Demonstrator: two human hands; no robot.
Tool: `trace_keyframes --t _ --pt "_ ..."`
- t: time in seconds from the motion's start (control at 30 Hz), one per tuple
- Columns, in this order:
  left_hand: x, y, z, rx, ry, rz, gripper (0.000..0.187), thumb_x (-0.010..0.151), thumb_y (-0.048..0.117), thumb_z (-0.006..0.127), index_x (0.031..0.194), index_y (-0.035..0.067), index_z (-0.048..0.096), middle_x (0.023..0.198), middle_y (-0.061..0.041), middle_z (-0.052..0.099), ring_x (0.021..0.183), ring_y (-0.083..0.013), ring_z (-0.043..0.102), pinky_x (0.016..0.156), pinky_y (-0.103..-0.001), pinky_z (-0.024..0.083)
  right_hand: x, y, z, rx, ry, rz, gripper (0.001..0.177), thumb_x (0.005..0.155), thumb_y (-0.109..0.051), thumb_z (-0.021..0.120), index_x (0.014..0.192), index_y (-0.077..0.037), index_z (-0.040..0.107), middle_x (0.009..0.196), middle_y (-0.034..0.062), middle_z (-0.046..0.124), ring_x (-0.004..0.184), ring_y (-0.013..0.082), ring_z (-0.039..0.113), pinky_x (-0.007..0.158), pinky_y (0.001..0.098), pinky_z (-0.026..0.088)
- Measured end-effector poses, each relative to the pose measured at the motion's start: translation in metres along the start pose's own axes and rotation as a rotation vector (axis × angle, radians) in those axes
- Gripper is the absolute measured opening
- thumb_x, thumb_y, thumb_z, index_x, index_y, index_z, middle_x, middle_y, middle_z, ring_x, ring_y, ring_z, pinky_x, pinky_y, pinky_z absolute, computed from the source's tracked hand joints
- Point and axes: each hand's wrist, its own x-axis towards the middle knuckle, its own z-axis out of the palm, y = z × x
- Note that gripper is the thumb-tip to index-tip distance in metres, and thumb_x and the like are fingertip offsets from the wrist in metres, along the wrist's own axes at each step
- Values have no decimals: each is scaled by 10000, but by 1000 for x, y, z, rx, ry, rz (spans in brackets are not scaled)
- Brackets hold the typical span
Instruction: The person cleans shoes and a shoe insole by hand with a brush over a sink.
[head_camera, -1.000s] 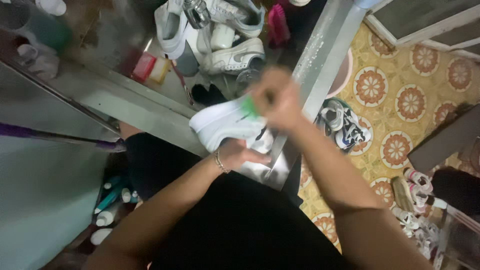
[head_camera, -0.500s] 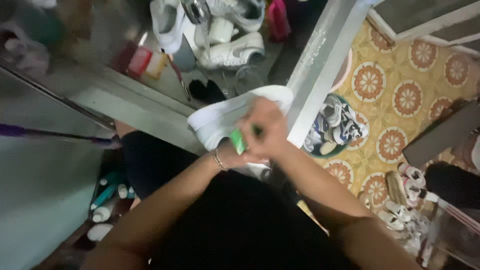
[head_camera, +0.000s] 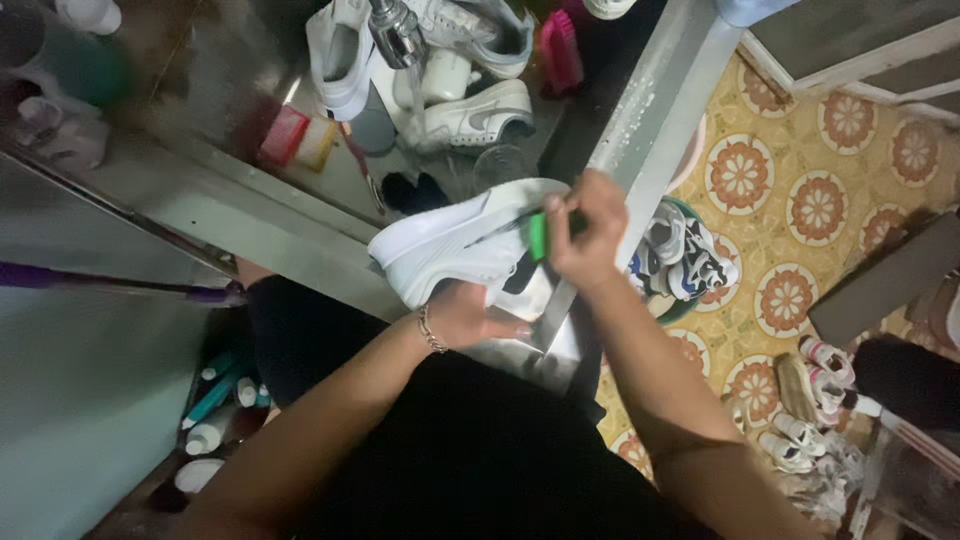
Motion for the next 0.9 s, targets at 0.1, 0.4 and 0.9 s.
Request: trace_keyframes --t 0.1,0.4,0.9 --pt "7 -45 12 127 16 -61 979 903 585 1089 1625 12 759 1574 -243 845 1480 -437 798 1377 -576 548 -2 -41 23 92 -13 6 357 1200 -176 640 849 -115 610 818 107 584 692 360 583 694 459 460" --pt "39 -71 -101 514 404 266 938 991 -289 609 1807 171 650 1931 -220 537 1806 -403 480 1552 -557 276 82 107 -35 193 402 597 287 1242 -406 782 1032 -254 658 968 -96 547 916 62 520 830 325 457" --pt "23 88 -127 139 644 -635 1076 1262 739 36 1621 41 772 1575 -306 811 1610 -447 708 1371 -670 509 54 108 126 -602 -1489 866 685 1211 -310 565 1860 -91 550 1819 296 642 1583 549 699 1300 645 556"
